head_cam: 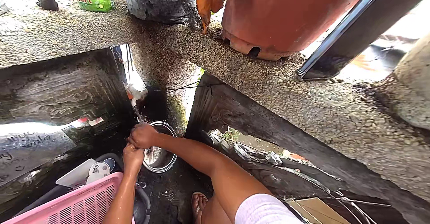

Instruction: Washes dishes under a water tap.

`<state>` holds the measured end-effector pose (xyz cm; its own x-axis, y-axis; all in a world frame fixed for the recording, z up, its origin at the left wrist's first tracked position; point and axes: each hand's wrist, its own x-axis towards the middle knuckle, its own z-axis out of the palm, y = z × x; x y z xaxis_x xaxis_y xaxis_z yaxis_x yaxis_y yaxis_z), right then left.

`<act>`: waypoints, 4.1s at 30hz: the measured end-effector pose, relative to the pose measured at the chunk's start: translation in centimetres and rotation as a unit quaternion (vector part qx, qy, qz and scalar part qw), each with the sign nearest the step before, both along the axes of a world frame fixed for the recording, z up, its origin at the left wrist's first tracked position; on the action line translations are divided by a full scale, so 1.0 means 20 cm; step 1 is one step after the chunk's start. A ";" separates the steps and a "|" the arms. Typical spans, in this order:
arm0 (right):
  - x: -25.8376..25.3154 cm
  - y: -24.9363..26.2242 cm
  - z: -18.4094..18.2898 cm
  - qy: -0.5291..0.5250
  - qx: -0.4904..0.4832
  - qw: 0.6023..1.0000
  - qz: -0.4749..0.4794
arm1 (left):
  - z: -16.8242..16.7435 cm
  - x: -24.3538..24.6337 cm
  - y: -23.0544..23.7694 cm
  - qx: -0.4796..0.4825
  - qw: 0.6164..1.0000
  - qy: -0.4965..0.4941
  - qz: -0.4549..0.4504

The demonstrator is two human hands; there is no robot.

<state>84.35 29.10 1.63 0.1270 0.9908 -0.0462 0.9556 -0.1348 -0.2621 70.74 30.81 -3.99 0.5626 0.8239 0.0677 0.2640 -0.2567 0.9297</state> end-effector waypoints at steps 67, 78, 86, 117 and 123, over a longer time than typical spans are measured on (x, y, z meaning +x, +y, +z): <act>0.06 -0.04 -0.01 0.053 -0.045 0.997 -0.035 | 0.01 -0.07 -0.10 -0.103 0.995 0.003 0.003; 0.23 -0.17 0.13 -0.024 -0.112 0.987 -0.110 | -0.14 -0.15 -0.33 -0.400 0.824 -0.302 0.265; 0.15 -0.35 0.23 -0.039 0.141 0.985 0.096 | -0.31 -0.05 -0.27 -0.578 0.637 -0.477 0.182; 0.05 -0.36 -0.09 0.194 0.047 0.938 -0.283 | 0.16 0.35 0.13 -0.014 0.958 0.279 -0.063; -0.02 -0.44 -0.20 0.246 0.141 0.932 -0.227 | 0.12 0.38 0.20 -0.116 0.967 0.222 -0.047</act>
